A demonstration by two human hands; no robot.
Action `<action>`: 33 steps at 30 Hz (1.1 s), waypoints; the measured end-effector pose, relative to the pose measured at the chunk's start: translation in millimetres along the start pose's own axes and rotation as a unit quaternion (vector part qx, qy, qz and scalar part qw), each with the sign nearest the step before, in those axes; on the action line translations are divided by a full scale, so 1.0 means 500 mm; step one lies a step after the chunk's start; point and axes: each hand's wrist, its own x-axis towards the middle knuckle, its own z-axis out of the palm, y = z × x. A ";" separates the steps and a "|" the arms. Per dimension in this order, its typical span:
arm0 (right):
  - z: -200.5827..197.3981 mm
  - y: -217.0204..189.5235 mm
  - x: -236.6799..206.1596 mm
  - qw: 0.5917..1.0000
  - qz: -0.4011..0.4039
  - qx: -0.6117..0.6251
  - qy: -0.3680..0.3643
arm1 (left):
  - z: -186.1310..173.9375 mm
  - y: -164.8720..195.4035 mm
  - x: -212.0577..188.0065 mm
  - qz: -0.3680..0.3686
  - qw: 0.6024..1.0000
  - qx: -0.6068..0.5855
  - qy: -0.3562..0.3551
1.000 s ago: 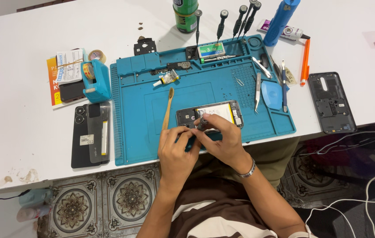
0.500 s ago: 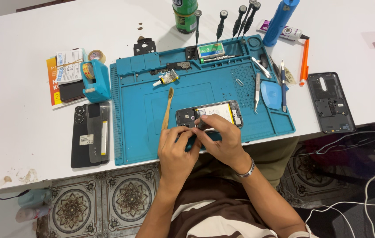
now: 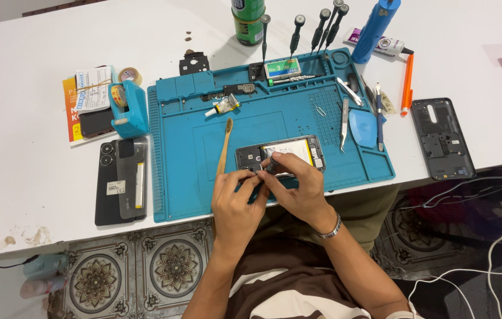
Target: The person cleans the internal components of a disassembled smartphone using a brush and a small tool, then uses a screwdriver to tighten screws on the device's frame. The person also uses a plastic pry tool to separate the phone's casing.
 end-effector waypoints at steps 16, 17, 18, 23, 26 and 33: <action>0.000 0.002 -0.006 0.988 0.090 0.103 0.071 | -0.004 -0.002 0.002 -0.002 1.000 -0.013 -0.022; 0.000 0.002 -0.006 0.987 0.090 0.105 0.077 | -0.003 -0.001 0.002 -0.002 1.000 -0.015 -0.020; 0.000 0.003 -0.007 0.987 0.090 0.107 0.083 | -0.003 0.001 0.004 -0.003 1.000 -0.016 -0.019; -0.011 -0.001 -0.011 0.981 0.114 0.102 0.120 | -0.014 0.012 0.021 -0.002 0.998 -0.036 -0.043; -0.032 -0.001 -0.011 0.975 0.134 0.101 0.145 | -0.016 0.017 0.052 0.029 0.995 -0.051 -0.084; -0.084 0.020 -0.001 0.957 0.176 0.081 0.217 | 0.072 0.030 0.167 0.130 0.970 -0.018 -0.205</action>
